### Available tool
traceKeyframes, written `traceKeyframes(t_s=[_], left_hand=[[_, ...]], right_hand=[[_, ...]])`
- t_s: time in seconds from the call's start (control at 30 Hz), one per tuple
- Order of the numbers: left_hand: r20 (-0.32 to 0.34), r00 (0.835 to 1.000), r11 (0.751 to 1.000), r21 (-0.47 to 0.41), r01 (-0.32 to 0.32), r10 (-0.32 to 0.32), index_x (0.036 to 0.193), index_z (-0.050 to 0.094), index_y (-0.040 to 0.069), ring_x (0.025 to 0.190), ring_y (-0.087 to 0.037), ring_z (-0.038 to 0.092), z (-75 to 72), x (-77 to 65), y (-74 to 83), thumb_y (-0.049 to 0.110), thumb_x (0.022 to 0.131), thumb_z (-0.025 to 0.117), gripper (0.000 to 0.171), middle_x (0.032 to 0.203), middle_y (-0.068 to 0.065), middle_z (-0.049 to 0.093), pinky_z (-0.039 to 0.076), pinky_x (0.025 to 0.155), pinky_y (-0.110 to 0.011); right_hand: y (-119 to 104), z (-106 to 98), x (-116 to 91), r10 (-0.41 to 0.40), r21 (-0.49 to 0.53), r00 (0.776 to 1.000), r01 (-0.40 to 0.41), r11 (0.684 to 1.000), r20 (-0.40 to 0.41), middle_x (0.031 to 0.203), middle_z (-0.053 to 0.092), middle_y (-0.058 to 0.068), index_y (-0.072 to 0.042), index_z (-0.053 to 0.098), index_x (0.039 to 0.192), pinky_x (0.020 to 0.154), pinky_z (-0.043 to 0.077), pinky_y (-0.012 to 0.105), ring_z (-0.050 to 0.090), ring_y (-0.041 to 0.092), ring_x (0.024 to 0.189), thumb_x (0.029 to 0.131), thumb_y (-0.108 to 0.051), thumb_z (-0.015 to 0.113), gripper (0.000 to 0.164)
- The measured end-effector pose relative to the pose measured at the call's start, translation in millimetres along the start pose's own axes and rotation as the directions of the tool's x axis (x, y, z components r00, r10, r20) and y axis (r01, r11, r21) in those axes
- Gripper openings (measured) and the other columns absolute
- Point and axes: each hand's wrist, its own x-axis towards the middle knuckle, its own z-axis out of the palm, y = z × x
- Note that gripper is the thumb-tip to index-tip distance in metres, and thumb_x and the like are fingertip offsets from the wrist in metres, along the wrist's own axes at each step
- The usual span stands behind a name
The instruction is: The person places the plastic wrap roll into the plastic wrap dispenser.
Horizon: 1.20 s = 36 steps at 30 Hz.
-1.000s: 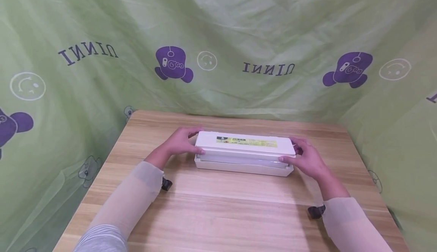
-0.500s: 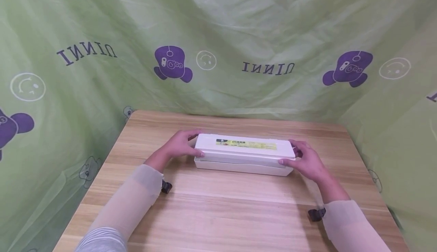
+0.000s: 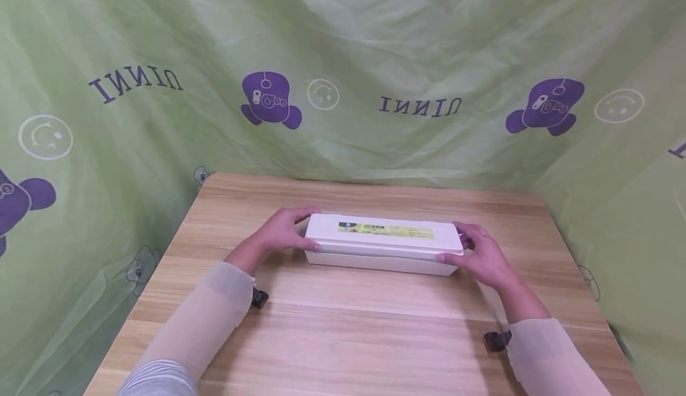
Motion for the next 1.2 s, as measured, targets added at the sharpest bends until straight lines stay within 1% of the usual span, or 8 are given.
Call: traceKeyframes(t_s=[0.07, 0.27, 0.37, 0.57, 0.77, 0.93, 1.07, 1.2], left_hand=[[-0.002, 1.000, 1.000, -0.001, 0.003, -0.003, 0.140, 0.065, 0.027, 0.144, -0.033, 0.047, 1.0, -1.1, -0.4, 0.057, 0.057, 0.098, 0.094, 0.143, 0.001, 0.063, 0.038, 0.118, -0.055], [-0.004, 1.000, 1.000, 0.014, -0.012, 0.012, 0.141, 0.064, 0.026, 0.142, -0.032, 0.049, 4.2, -5.0, -2.1, 0.057, 0.057, 0.098, 0.096, 0.144, -0.001, 0.063, 0.039, 0.118, -0.055], [-0.008, 1.000, 0.999, 0.026, -0.025, 0.025, 0.141, 0.064, 0.027, 0.142, -0.032, 0.050, 5.0, -6.4, -2.3, 0.056, 0.058, 0.098, 0.094, 0.142, 0.000, 0.064, 0.040, 0.117, -0.055], [-0.009, 0.999, 0.998, 0.052, -0.040, 0.040, 0.141, 0.063, 0.029, 0.140, -0.030, 0.051, 4.6, -7.8, -2.5, 0.057, 0.060, 0.097, 0.092, 0.140, 0.001, 0.065, 0.041, 0.116, -0.055], [-0.010, 0.998, 0.996, 0.071, -0.058, 0.059, 0.144, 0.061, 0.028, 0.140, -0.028, 0.051, 4.6, -8.1, -4.2, 0.060, 0.061, 0.096, 0.096, 0.143, 0.000, 0.063, 0.042, 0.116, -0.053], [-0.014, 0.997, 0.995, 0.068, -0.075, 0.076, 0.145, 0.060, 0.028, 0.139, -0.026, 0.052, 4.7, -8.0, -4.2, 0.060, 0.062, 0.095, 0.096, 0.142, 0.000, 0.063, 0.042, 0.116, -0.053], [-0.016, 0.996, 0.993, 0.084, -0.084, 0.086, 0.149, 0.056, 0.026, 0.141, -0.027, 0.050, 5.4, -9.2, -6.0, 0.063, 0.064, 0.093, 0.100, 0.148, -0.003, 0.060, 0.041, 0.117, -0.052], [-0.006, 0.996, 0.991, 0.104, -0.088, 0.089, 0.158, 0.047, 0.023, 0.146, -0.029, 0.044, 7.4, -12.9, -10.3, 0.067, 0.068, 0.089, 0.108, 0.157, -0.005, 0.051, 0.036, 0.120, -0.051]], right_hand=[[0.3, 0.1, -0.6, -0.002, -0.002, 1.000, 0.002, 1.000, -0.001, 0.127, 0.052, 0.015, 0.003, 0.043, 0.154, 0.086, 0.049, 0.037, 0.056, 0.030, 0.108, 0.075, -0.054, 0.090, 0.108], [1.5, 1.7, -2.6, 0.009, 0.002, 1.000, -0.009, 1.000, 0.014, 0.127, 0.051, 0.016, 0.004, 0.041, 0.155, 0.087, 0.050, 0.039, 0.055, 0.031, 0.109, 0.076, -0.055, 0.089, 0.109], [1.2, 2.6, -3.9, 0.003, 0.000, 1.000, -0.003, 1.000, 0.006, 0.127, 0.052, 0.016, 0.003, 0.042, 0.154, 0.087, 0.049, 0.039, 0.055, 0.030, 0.109, 0.076, -0.054, 0.090, 0.108], [1.1, 3.9, -5.6, -0.011, 0.022, 1.000, 0.011, 1.000, -0.007, 0.131, 0.051, 0.017, 0.004, 0.043, 0.153, 0.089, 0.049, 0.042, 0.054, 0.030, 0.108, 0.075, -0.050, 0.092, 0.106], [1.1, 3.0, -6.6, -0.005, 0.017, 1.000, 0.005, 1.000, -0.008, 0.132, 0.050, 0.016, 0.003, 0.042, 0.154, 0.089, 0.048, 0.039, 0.054, 0.030, 0.109, 0.075, -0.052, 0.091, 0.108], [0.0, 1.9, -6.7, -0.015, 0.014, 1.000, 0.015, 1.000, -0.009, 0.133, 0.049, 0.019, 0.004, 0.042, 0.153, 0.090, 0.050, 0.045, 0.055, 0.032, 0.109, 0.075, -0.050, 0.091, 0.107], [-1.3, 1.8, -7.7, -0.015, 0.012, 1.000, 0.015, 1.000, -0.008, 0.136, 0.048, 0.020, 0.004, 0.041, 0.154, 0.092, 0.050, 0.048, 0.055, 0.034, 0.110, 0.076, -0.051, 0.091, 0.108], [-0.7, 2.0, -9.5, -0.015, 0.008, 1.000, 0.015, 1.000, -0.004, 0.140, 0.047, 0.023, 0.004, 0.038, 0.156, 0.094, 0.049, 0.050, 0.056, 0.036, 0.113, 0.077, -0.051, 0.090, 0.109]])
